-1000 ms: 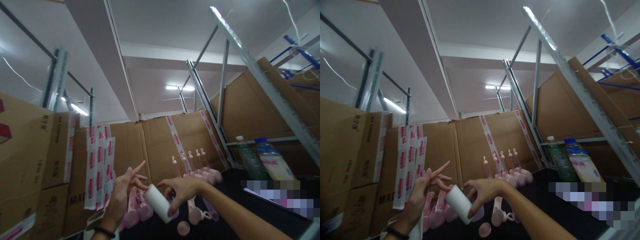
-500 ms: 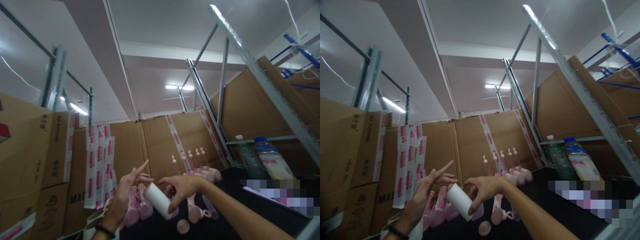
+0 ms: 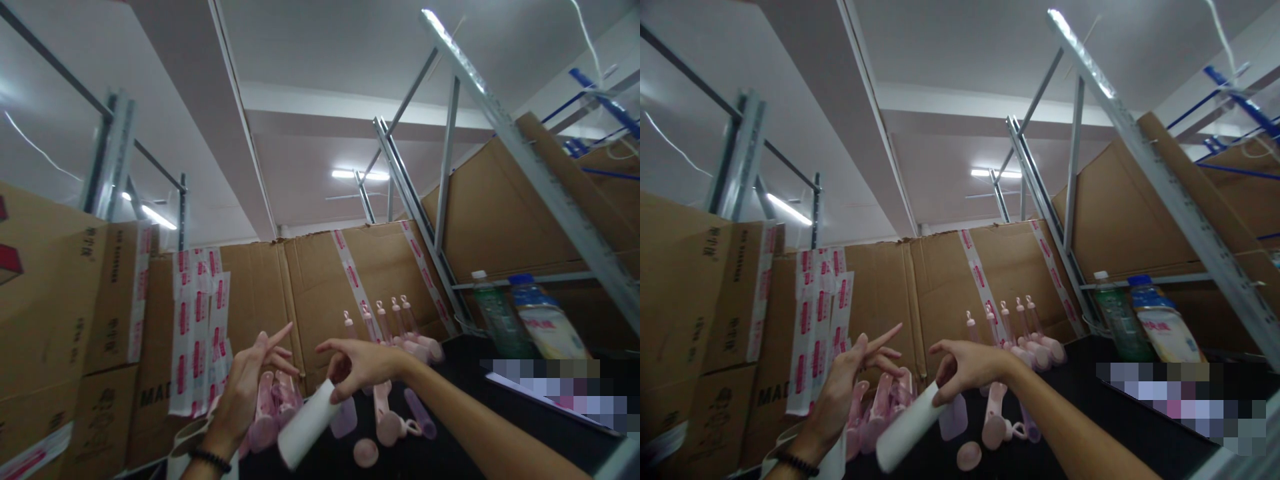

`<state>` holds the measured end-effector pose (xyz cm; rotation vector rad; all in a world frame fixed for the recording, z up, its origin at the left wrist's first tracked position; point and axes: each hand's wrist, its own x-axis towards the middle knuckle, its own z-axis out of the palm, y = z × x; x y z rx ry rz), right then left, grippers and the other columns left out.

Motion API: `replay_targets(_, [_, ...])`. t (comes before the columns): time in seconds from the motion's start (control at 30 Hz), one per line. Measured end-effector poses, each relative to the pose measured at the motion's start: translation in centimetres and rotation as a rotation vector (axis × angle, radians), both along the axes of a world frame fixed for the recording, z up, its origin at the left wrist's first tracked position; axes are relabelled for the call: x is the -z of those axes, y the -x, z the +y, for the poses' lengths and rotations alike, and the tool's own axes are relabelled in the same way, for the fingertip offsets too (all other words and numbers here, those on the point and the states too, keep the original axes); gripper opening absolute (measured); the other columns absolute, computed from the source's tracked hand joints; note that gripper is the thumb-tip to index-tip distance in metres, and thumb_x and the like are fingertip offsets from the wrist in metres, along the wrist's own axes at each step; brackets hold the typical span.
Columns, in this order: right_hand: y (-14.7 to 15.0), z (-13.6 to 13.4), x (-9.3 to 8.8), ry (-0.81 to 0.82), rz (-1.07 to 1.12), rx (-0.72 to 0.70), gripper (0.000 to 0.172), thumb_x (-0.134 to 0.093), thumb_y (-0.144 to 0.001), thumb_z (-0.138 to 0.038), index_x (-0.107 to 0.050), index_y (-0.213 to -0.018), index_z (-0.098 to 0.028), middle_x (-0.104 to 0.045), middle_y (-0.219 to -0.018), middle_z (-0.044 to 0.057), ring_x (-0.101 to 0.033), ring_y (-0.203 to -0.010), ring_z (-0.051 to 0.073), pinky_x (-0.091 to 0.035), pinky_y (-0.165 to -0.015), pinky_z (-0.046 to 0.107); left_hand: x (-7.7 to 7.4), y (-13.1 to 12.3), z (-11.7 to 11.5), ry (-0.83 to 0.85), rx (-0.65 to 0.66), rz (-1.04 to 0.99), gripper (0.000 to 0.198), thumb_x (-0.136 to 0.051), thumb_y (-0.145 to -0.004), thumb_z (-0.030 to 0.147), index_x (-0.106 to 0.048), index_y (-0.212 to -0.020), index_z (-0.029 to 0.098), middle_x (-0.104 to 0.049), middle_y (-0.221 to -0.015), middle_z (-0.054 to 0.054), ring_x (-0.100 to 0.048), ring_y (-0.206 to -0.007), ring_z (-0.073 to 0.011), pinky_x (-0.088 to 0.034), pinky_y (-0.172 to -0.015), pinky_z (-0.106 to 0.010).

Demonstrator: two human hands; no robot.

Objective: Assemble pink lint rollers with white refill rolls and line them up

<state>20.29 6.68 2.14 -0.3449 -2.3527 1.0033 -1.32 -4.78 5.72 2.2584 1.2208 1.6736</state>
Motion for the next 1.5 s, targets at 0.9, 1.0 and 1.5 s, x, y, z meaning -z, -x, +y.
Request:
replay_targets(0.9, [1.3, -1.7, 0.2, -0.083, 0.059, 0.007, 0.100, -0.088, -0.059, -0.037, -0.037, -0.144, -0.022, -0.069, -0.110, 0.008, -0.063, -0.103, 0.021, -0.049, -0.088, 0.034, 0.0, -0.3, -0.1, -0.007, 0.018, 0.041, 0.065, -0.028, -0.096, 0.052, -0.062, -0.127, 0.006, -0.075, -0.069, -0.007, -0.063, -0.092, -0.0266, -0.036, -0.098, -0.042])
replay_targets(1.0, [1.0, -1.7, 0.0, -0.049, 0.070, -0.018, 0.103, -0.089, -0.058, -0.036, -0.035, -0.145, -0.022, -0.069, -0.110, 0.009, -0.064, -0.101, 0.020, -0.050, -0.087, 0.033, -0.2, -0.4, 0.0, -0.006, 0.021, 0.040, 0.062, -0.030, -0.097, 0.051, -0.063, -0.127, 0.009, -0.076, -0.071, -0.007, -0.064, -0.093, -0.0266, -0.037, -0.097, -0.041])
replay_targets(1.5, [-2.5, -1.0, -0.7, -0.294, -0.720, 0.387, 0.045, -0.082, -0.049, -0.058, -0.071, -0.076, -0.023, -0.068, -0.077, -0.003, -0.061, -0.075, 0.018, -0.039, -0.056, 0.025, 0.5, -0.3, 0.0, 0.010, 0.028, 0.016, 0.063, -0.029, -0.097, 0.051, -0.060, -0.130, 0.008, -0.075, -0.070, -0.007, -0.063, -0.093, -0.0266, -0.035, -0.099, -0.041])
